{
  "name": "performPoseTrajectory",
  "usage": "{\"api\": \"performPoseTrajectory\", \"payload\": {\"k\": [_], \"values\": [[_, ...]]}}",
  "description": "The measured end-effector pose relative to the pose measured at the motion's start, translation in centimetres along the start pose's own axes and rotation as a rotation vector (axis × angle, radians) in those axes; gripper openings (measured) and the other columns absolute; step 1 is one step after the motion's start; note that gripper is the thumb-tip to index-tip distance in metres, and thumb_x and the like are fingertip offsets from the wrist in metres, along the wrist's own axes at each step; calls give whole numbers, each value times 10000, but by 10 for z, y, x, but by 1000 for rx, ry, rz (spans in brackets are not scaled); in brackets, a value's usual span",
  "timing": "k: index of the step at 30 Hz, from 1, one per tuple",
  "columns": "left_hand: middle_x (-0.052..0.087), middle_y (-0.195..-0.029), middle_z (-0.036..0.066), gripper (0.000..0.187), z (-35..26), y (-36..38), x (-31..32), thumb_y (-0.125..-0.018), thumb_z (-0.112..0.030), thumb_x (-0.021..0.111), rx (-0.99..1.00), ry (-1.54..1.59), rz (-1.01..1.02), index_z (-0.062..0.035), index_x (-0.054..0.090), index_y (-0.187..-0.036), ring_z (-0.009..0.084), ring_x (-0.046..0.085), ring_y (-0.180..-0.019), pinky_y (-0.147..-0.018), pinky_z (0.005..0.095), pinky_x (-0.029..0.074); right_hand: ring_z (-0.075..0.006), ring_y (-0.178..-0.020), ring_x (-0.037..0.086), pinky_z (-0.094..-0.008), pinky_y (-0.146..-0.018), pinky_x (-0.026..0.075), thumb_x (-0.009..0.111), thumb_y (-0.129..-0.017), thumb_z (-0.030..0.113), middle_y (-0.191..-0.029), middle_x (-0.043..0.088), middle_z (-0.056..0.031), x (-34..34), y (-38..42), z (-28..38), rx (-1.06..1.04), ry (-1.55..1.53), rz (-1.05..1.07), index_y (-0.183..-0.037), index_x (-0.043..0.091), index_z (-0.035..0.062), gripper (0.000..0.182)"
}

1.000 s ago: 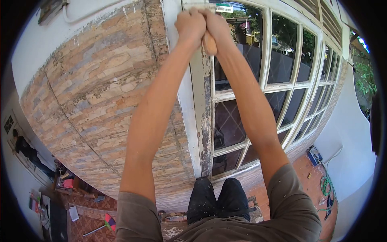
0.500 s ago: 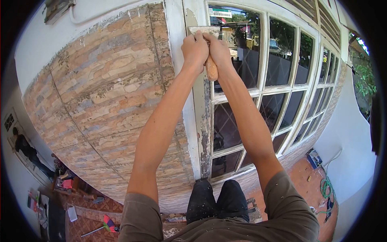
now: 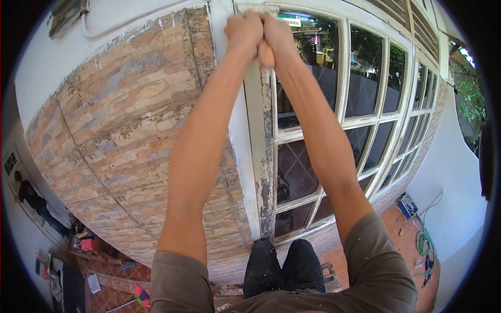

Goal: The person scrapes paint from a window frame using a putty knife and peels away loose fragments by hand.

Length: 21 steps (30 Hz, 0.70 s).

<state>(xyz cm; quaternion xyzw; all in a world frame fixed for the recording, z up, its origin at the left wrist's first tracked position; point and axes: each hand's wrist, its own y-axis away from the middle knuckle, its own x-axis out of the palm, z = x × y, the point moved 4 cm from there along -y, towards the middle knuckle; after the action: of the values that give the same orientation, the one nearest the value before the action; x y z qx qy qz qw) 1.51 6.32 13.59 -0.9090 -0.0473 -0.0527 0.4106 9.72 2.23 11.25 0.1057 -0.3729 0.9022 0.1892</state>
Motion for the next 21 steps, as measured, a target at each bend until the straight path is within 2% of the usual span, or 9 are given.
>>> {"api": "performPoseTrajectory", "payload": {"k": [1,3,6,9,10,11,17,20,21], "values": [[625,-1122,302,380,-13,-7,1,-912,-201,502,-60,15,24,142,614,-1031,350,661,-992,-790,415,552,-185,-728,632,-312,-638,505,595,-872,226,-867,676,-133,3,-18,6,3,4,-1,-957,672,-83,329],[632,-1072,309,380,-26,-11,6,-895,-201,515,-43,59,4,141,605,-1035,357,667,-935,-748,422,546,-229,-702,644,-373,-606,505,548,-866,278,-860,678,-177,9,-41,14,-23,50,70,-896,674,-91,390],[650,-1013,306,378,-15,3,1,-876,-204,533,-70,101,5,137,611,-1019,355,677,-865,-708,419,537,-240,-706,649,-375,-601,505,544,-864,261,-853,677,-182,2,-24,1,18,-34,130,-892,669,-107,390],[581,-1179,314,387,16,26,-6,-909,-157,496,-140,147,83,167,546,-1116,361,653,-993,-750,419,570,-226,-715,642,-353,-623,508,560,-870,230,-865,677,-166,-9,17,-10,-7,57,94,-952,664,-104,359],[581,-1179,314,387,23,27,-7,-909,-157,496,-129,148,79,167,546,-1116,361,653,-993,-750,419,570,-194,-717,634,-321,-634,508,584,-876,229,-868,676,-132,-11,31,-9,14,85,52,-999,667,-85,347],[578,-1182,309,393,31,27,-8,-917,-163,494,-130,152,105,167,537,-1125,360,654,-987,-739,420,573,-222,-689,644,-360,-599,505,590,-840,188,-877,675,-187,-12,37,-13,-15,-20,40,-955,650,-147,359],[578,-1178,301,387,10,36,-10,-934,-174,492,-171,148,73,166,537,-1113,353,662,-945,-756,416,569,-208,-700,634,-357,-598,497,588,-841,179,-912,668,-170,-10,27,-11,21,-102,83,-961,656,-128,337],[618,-1105,293,383,13,47,-13,-935,-198,503,-208,98,26,158,575,-1055,342,672,-906,-758,417,552,-198,-701,624,-357,-607,492,581,-849,179,-880,665,-154,-12,37,-11,-4,-4,51,-953,659,-118,324],[635,-1051,288,384,21,44,-15,-937,-217,505,-104,86,36,149,595,-1014,341,675,-890,-752,419,543,-189,-699,617,-349,-601,486,586,-859,194,-854,663,-143,-11,36,-17,4,-29,63,-941,658,-117,330]]}}
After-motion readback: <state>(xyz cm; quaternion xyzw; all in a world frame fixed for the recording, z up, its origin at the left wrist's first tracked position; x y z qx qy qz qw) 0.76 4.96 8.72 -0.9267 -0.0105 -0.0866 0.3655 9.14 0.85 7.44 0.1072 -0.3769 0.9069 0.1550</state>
